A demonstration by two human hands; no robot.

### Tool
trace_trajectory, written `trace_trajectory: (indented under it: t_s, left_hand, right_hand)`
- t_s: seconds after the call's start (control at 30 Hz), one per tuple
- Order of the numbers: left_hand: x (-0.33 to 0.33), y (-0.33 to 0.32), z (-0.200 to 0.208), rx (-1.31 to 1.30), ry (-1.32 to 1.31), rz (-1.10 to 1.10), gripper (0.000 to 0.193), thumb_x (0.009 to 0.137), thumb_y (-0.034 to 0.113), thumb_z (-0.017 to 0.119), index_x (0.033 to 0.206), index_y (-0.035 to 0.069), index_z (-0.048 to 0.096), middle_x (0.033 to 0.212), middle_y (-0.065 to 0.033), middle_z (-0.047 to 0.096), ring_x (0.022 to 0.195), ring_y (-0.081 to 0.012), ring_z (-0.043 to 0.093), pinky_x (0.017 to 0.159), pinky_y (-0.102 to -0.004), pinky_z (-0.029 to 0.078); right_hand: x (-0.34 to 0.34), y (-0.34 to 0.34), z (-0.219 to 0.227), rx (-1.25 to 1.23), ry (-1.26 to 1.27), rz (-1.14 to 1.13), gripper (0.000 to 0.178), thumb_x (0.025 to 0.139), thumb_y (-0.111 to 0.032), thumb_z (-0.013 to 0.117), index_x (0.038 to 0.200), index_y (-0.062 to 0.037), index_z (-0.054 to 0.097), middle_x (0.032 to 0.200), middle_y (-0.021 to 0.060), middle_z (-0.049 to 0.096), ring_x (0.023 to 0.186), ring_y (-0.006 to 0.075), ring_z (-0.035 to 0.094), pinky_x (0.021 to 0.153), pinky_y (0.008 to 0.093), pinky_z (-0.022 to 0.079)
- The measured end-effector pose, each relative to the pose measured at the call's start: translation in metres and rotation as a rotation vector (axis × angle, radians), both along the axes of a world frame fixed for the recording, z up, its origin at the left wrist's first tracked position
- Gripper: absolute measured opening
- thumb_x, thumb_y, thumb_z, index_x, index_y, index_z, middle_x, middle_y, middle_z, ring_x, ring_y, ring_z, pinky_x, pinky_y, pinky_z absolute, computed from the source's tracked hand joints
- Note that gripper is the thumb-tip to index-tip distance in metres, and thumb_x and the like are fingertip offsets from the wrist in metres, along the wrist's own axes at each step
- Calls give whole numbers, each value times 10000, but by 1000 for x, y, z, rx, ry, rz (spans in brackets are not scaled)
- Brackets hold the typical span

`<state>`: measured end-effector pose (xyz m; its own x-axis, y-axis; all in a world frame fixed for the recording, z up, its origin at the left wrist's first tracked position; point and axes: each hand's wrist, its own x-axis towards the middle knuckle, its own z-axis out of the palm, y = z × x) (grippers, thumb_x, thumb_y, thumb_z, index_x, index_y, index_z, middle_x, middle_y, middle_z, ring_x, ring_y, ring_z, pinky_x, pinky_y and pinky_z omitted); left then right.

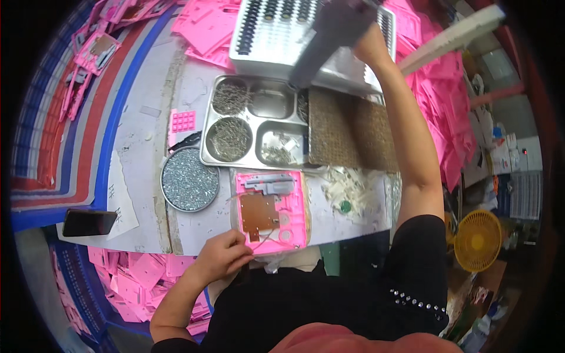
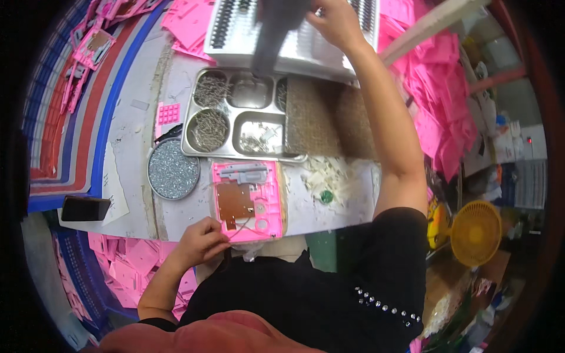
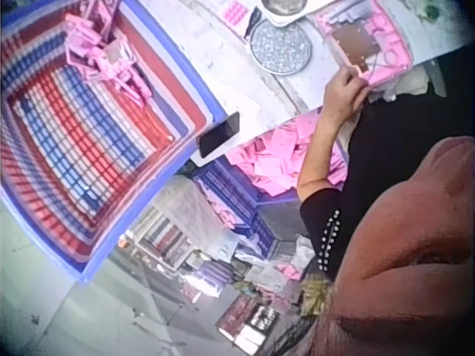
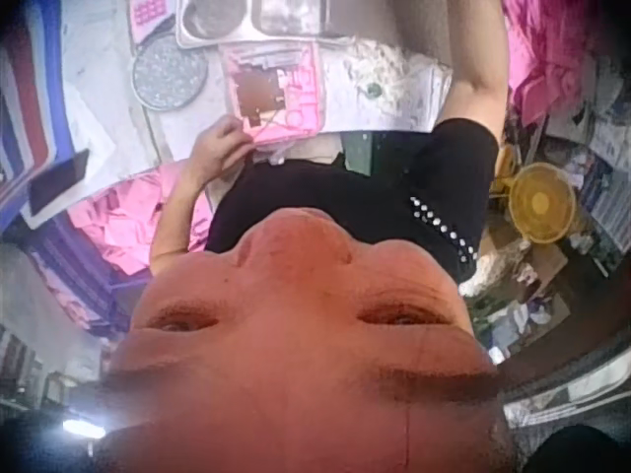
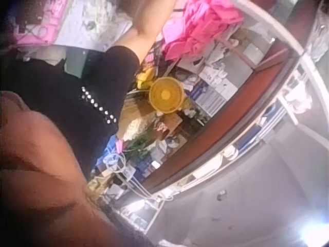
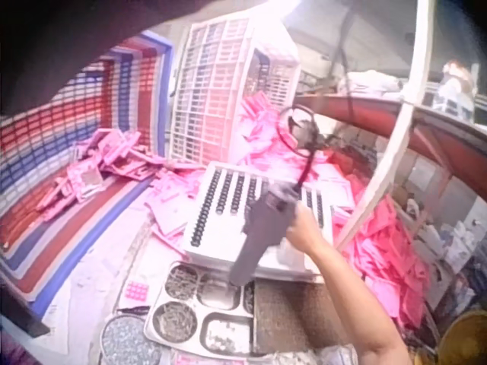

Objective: Assembling a pink electronic toy by installing components, fastening screws, and soldering wires.

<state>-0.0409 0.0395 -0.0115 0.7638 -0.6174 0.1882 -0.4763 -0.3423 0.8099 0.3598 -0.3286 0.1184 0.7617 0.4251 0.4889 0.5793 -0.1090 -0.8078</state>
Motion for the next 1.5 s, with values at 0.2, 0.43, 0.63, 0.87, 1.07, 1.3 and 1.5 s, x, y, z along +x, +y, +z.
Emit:
trace_trajectory:
  t_s: [0.2,0.43,0.63,0.87,1.07,1.3,1.5]
  left_hand:
    - [-1,5,0,-4,32,8,166,803,152,815,909,88,705,897,-75,600,766,-261,640,643,-371,523]
    - [0,4,-1,-29,26,-2,168,789,139,824,899,85,710,880,-78,602,759,-263,641,640,-371,520]
    - [-5,2,-12,-12,12,36,175,822,143,781,887,73,635,883,-102,586,769,-306,624,650,-410,510]
    - [-6,-1,-9,-60,45,57,162,795,112,802,902,71,688,889,-91,568,776,-275,617,656,-369,508]
    - [-5,-1,-5,-12,49,63,174,793,107,810,906,55,689,907,-83,558,771,-258,607,654,-360,505]
    - [-12,-3,-8,-32,52,93,215,750,63,835,905,31,690,899,-90,525,789,-247,580,689,-341,498]
    - [-8,-5,-5,-13,28,68,212,756,68,832,905,31,686,902,-91,532,779,-251,588,675,-349,500]
  right_hand:
    - [28,104,13,-773,-641,-200,158,897,-213,738,990,-87,719,909,54,718,917,178,649,913,352,486]
    - [54,114,-5,-748,-750,-301,140,834,-172,749,901,-57,707,895,111,704,874,296,632,825,427,510]
    - [2,-4,26,293,-261,-118,292,934,-147,710,1175,14,673,1055,52,696,992,125,621,907,294,477]
    - [-325,16,-73,11,356,-575,124,952,-33,667,1071,-24,632,981,41,648,839,129,618,813,239,488]
    - [-389,75,-111,-420,62,-191,174,778,-98,816,924,-85,723,831,28,668,835,230,577,739,344,445]
    - [-392,78,-106,-634,-189,-170,224,735,-140,821,895,-91,672,963,37,652,879,263,571,742,384,454]
    - [-390,94,-98,-733,-216,-189,202,688,-143,773,818,-68,638,941,43,612,923,263,555,735,393,440]
